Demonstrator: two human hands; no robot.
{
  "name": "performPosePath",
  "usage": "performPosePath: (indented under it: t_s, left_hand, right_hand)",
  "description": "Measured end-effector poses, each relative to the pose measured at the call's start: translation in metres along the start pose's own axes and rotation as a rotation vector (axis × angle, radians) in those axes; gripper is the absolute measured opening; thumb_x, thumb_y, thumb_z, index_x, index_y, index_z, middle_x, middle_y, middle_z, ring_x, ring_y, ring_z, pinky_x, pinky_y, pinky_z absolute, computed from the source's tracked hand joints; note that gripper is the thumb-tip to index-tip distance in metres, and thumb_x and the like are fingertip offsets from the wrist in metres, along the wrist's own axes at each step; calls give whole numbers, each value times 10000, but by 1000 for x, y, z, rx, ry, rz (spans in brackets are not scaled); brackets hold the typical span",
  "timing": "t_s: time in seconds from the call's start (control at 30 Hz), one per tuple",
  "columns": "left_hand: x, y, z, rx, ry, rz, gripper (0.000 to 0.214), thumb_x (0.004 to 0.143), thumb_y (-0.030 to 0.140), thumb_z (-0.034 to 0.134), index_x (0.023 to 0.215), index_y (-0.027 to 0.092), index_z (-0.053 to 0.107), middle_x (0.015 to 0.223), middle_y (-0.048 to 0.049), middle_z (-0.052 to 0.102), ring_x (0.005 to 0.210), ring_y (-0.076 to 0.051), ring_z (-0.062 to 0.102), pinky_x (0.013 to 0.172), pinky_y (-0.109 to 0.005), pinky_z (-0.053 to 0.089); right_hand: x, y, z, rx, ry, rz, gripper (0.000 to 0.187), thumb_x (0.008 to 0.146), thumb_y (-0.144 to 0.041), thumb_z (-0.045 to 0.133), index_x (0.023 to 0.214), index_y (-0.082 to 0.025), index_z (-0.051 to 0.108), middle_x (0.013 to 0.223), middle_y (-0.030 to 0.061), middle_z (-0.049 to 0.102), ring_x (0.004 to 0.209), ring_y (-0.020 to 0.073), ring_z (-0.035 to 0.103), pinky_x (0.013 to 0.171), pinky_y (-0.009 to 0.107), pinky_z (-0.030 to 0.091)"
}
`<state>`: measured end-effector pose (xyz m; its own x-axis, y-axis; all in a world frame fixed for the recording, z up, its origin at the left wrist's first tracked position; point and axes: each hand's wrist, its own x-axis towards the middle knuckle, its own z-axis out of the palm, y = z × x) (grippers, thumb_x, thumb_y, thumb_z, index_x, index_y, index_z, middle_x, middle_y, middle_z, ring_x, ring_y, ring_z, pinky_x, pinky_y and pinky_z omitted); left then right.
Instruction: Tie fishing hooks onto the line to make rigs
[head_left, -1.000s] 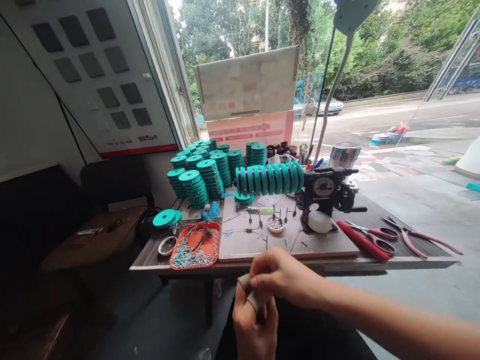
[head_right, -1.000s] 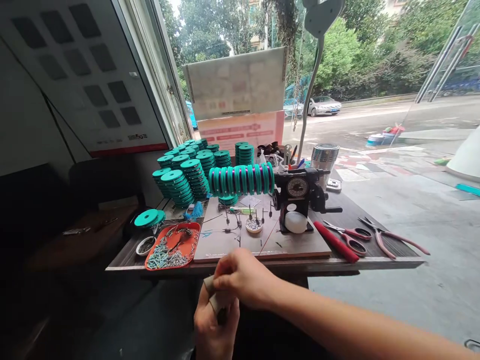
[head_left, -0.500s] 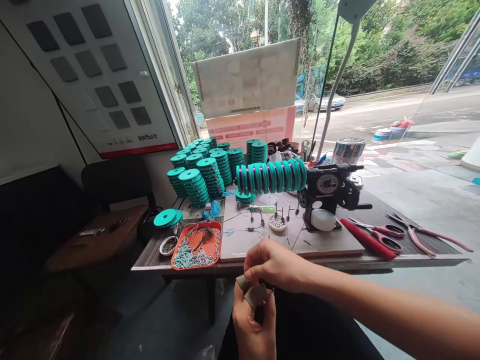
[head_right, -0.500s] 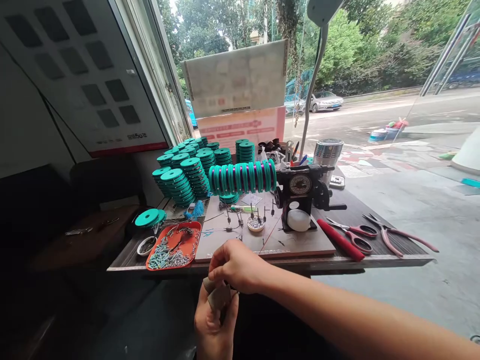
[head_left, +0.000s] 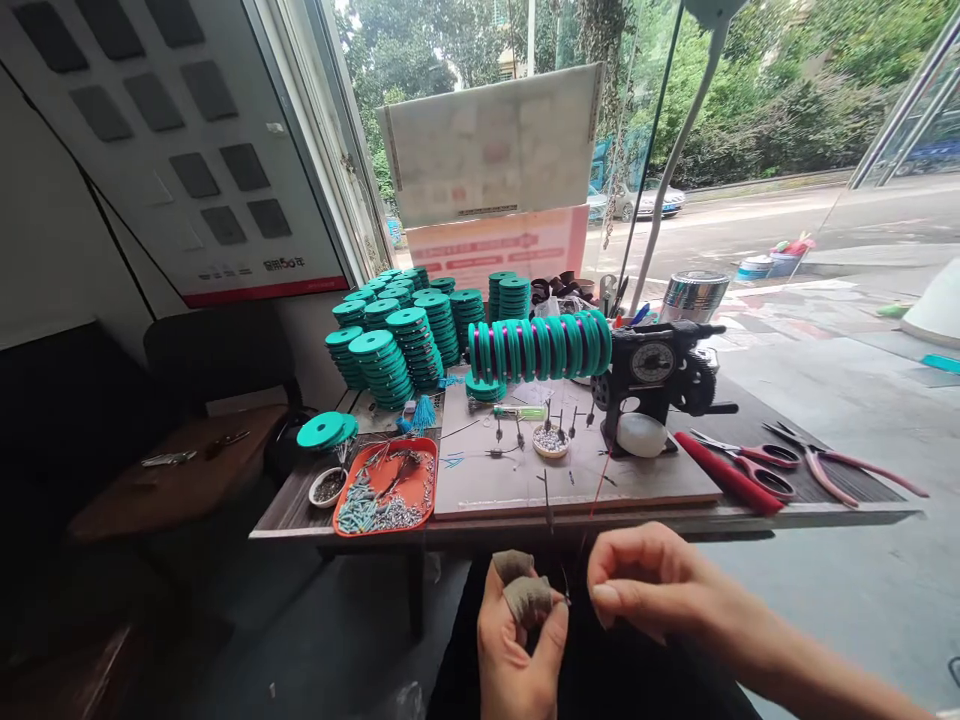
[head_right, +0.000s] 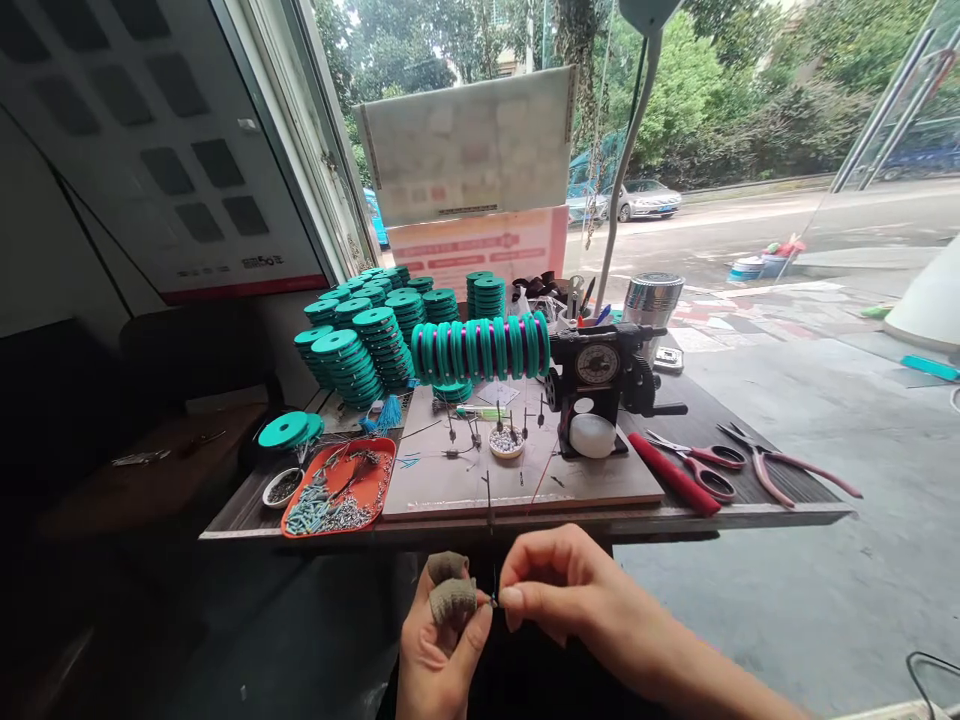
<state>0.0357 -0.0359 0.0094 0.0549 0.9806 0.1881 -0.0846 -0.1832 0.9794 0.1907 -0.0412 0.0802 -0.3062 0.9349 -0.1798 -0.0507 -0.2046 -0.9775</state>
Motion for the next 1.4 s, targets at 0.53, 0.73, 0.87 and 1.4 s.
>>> performPosePath:
  t_s: [0.53, 0.73, 0.87, 1.4]
  left_hand:
    - [-6, -10, 4, 189, -21, 122, 252, 727, 423, 588, 666, 190, 662, 753, -33, 521, 694, -176, 542, 581, -251, 435]
    - [-4, -16, 4, 435, 283, 427, 115, 755, 150, 582, 782, 208, 678, 843, -41, 567, 740, -169, 584, 655, -256, 462]
    - [-1, -25, -2, 669, 443, 605, 124, 728, 94, 615, 790, 188, 666, 865, -56, 546, 745, -182, 591, 651, -277, 503]
    - [3, -10, -4, 605, 261, 684, 193, 745, 51, 570, 841, 188, 668, 925, -77, 604, 813, -192, 604, 679, -274, 497]
  right_hand:
    - [1, 24, 27, -577, -155, -410, 191, 767, -179, 460, 577, -188, 474, 608, -4, 526, 573, 115, 467, 551, 203, 375]
    - [62, -31, 30, -294, -119, 124, 115, 686, -70, 520, 601, -146, 511, 508, -56, 506, 375, 47, 367, 371, 167, 288]
    - [90, -36, 33, -381, -176, 233, 167, 755, -54, 536, 606, -126, 514, 518, -62, 516, 332, 13, 280, 321, 151, 204]
    - [86, -43, 26, -361, -149, 181, 140, 733, -68, 570, 608, -123, 539, 501, -70, 503, 356, 19, 295, 348, 162, 219]
